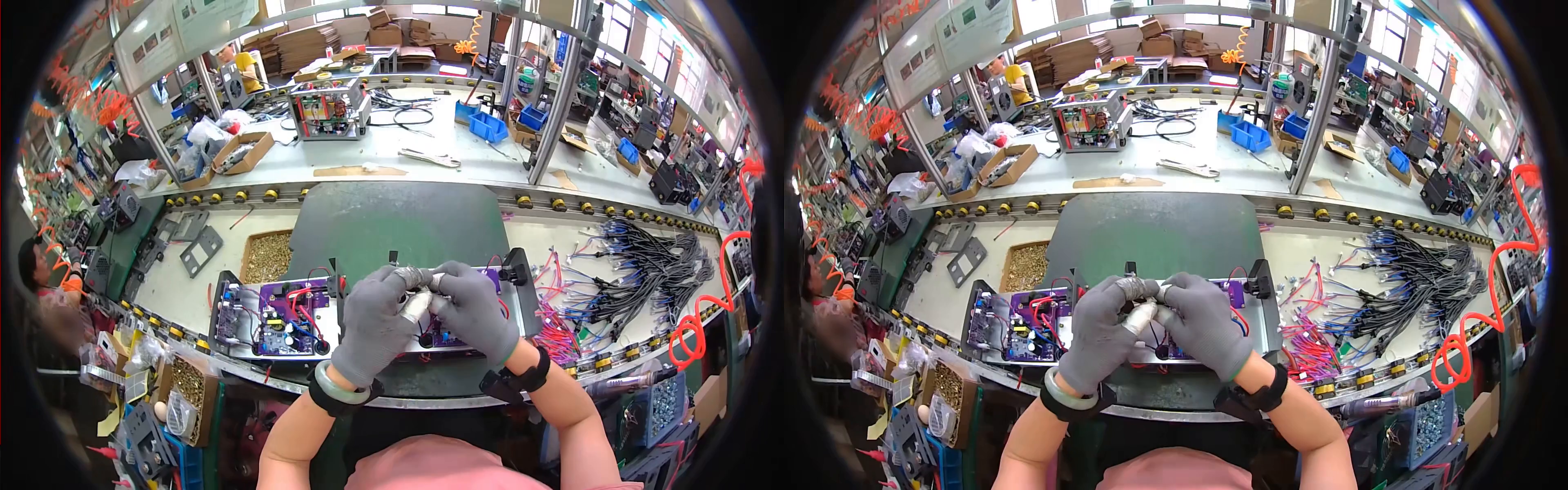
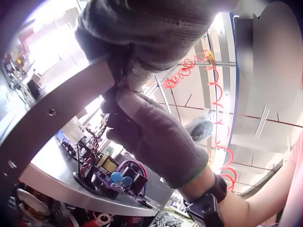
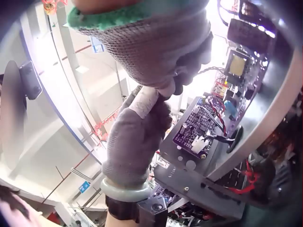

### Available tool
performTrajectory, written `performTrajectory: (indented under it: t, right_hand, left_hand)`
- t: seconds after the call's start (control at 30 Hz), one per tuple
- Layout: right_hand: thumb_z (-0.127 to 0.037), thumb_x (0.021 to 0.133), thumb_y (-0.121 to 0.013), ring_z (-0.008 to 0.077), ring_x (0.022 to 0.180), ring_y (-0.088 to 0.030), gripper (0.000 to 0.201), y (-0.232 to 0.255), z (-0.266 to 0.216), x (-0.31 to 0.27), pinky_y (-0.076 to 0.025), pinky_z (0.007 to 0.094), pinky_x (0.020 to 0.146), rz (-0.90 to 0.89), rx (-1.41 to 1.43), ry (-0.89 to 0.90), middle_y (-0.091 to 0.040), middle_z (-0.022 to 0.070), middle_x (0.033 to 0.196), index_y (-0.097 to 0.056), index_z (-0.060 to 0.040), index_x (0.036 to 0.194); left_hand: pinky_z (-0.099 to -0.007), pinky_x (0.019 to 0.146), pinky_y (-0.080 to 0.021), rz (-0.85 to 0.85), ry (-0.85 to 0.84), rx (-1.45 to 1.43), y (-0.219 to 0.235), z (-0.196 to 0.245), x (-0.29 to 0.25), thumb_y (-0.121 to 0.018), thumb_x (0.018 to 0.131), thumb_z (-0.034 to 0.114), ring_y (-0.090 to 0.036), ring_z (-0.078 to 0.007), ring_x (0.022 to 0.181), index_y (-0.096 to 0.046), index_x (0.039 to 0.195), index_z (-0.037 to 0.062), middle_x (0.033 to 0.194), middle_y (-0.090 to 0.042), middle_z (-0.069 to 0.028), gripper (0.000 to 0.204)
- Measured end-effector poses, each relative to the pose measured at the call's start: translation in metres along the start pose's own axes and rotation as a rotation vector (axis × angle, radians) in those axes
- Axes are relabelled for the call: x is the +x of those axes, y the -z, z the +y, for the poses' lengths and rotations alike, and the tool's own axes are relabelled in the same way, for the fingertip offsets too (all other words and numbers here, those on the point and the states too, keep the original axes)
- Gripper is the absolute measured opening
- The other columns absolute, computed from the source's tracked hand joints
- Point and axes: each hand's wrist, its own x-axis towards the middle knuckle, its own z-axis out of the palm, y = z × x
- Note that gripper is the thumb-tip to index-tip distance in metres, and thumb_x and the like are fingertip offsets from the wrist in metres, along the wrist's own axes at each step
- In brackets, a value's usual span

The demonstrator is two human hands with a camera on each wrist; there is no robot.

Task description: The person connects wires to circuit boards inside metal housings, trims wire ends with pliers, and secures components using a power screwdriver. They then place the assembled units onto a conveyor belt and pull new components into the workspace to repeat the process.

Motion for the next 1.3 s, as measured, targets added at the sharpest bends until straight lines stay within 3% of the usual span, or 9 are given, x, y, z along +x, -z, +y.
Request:
performTrajectory:
  t: [0.2, 0.3, 0.33, 0.47, 0.53, 0.87, 1.03, 1.2, 1.3]
  right_hand:
    - [-0.019, 0.082, -0.07, 0.0334, 0.083, -0.063, 0.017, -0.016, 0.008, -0.008, -0.05, 0.0421, 0.071, 0.103, 0.024, 0.027, -0.065, 0.0134, 0.088, -0.071, -0.0044, 0.091]
    - [-0.016, 0.08, -0.066, 0.0298, 0.083, -0.062, 0.008, -0.015, 0.01, 0.023, -0.047, 0.0412, 0.075, 0.11, -0.331, 0.091, -0.064, 0.0103, 0.083, -0.07, -0.0084, 0.079]
    - [-0.016, 0.08, -0.065, 0.0279, 0.082, -0.061, 0.008, -0.018, 0.015, 0.031, -0.046, 0.0406, 0.08, 0.047, -0.549, 0.115, -0.064, 0.0087, 0.081, -0.071, -0.0099, 0.078]
    - [-0.015, 0.073, -0.066, 0.0255, 0.085, -0.062, 0.004, -0.043, 0.036, 0.032, -0.043, 0.042, 0.085, -0.075, -0.608, 0.086, -0.064, 0.0051, 0.083, -0.069, -0.0139, 0.073]
    - [-0.014, 0.072, -0.066, 0.0251, 0.086, -0.062, 0.003, -0.044, 0.036, 0.031, -0.043, 0.042, 0.087, -0.063, -0.591, 0.071, -0.064, 0.0047, 0.085, -0.069, -0.0142, 0.072]
    - [-0.01, 0.07, -0.064, 0.0252, 0.085, -0.062, 0.005, -0.043, 0.033, 0.033, -0.043, 0.0414, 0.087, -0.034, -0.617, 0.073, -0.063, 0.0049, 0.083, -0.068, -0.0133, 0.071]
    - [-0.009, 0.069, -0.064, 0.0254, 0.084, -0.062, 0.005, -0.041, 0.029, 0.042, -0.044, 0.0414, 0.087, -0.101, -0.645, 0.192, -0.063, 0.0052, 0.082, -0.067, -0.013, 0.07]
    - [-0.017, 0.072, -0.067, 0.026, 0.086, -0.065, 0.01, -0.05, 0.035, 0.044, -0.046, 0.0422, 0.08, -0.164, -0.563, 0.044, -0.065, 0.0079, 0.083, -0.072, -0.0127, 0.08]
    - [-0.021, 0.072, -0.07, 0.0281, 0.089, -0.069, 0.014, -0.05, 0.031, 0.047, -0.049, 0.0421, 0.078, -0.281, -0.581, -0.078, -0.07, 0.0091, 0.089, -0.074, -0.0147, 0.085]
  left_hand:
    - [-0.0332, 0.072, -0.054, 0.005, 0.202, -0.055, -0.006, -0.013, -0.003, -0.073, 0.084, 0.009, -0.069, -0.0223, 0.08, -0.071, 0.098, 0.0026, 0.092, -0.07, -0.0138, 0.016]
    - [-0.0372, 0.083, -0.053, 0.266, 0.054, 0.081, -0.01, -0.042, -0.004, -0.066, 0.089, 0.013, -0.068, -0.03, 0.092, -0.06, 0.126, 0.0012, 0.107, -0.068, -0.0201, 0.038]
    - [-0.0372, 0.083, -0.053, 0.246, 0.053, 0.087, -0.011, -0.036, -0.006, -0.066, 0.089, 0.013, -0.068, -0.03, 0.092, -0.06, 0.126, 0.0012, 0.107, -0.068, -0.0201, 0.038]
    - [-0.039, 0.093, -0.049, -0.018, 0.279, 0.08, -0.015, -0.041, -0.013, -0.056, 0.093, 0.01, -0.065, -0.0329, 0.108, -0.043, 0.143, -0.0014, 0.122, -0.064, -0.0222, 0.053]
    - [-0.0371, 0.092, -0.049, -0.003, 0.395, -0.214, -0.016, -0.049, -0.017, -0.052, 0.093, 0.008, -0.064, -0.029, 0.107, -0.043, 0.144, -0.001, 0.121, -0.064, -0.0209, 0.052]
    - [-0.027, 0.081, -0.05, 0.023, 0.453, -0.368, -0.016, -0.04, -0.018, -0.048, 0.095, 0.004, -0.06, -0.0133, 0.091, -0.045, 0.142, -0.0029, 0.111, -0.065, -0.0111, 0.048]
    - [-0.0338, 0.081, -0.051, 0.043, 0.384, -0.262, -0.018, -0.049, -0.018, -0.051, 0.093, 0.007, -0.065, -0.0228, 0.091, -0.046, 0.142, -0.0018, 0.108, -0.067, -0.0166, 0.05]
    - [-0.0404, 0.083, -0.05, 0.023, 0.263, 0.041, -0.015, -0.04, -0.014, -0.054, 0.09, 0.011, -0.067, -0.0332, 0.092, -0.049, 0.139, -0.0012, 0.106, -0.068, -0.0231, 0.051]
    - [-0.0271, 0.067, -0.048, -0.001, 0.45, -0.321, -0.017, -0.035, -0.013, -0.05, 0.092, 0.008, -0.058, -0.0109, 0.08, -0.05, 0.138, -0.0025, 0.105, -0.064, -0.0064, 0.046]
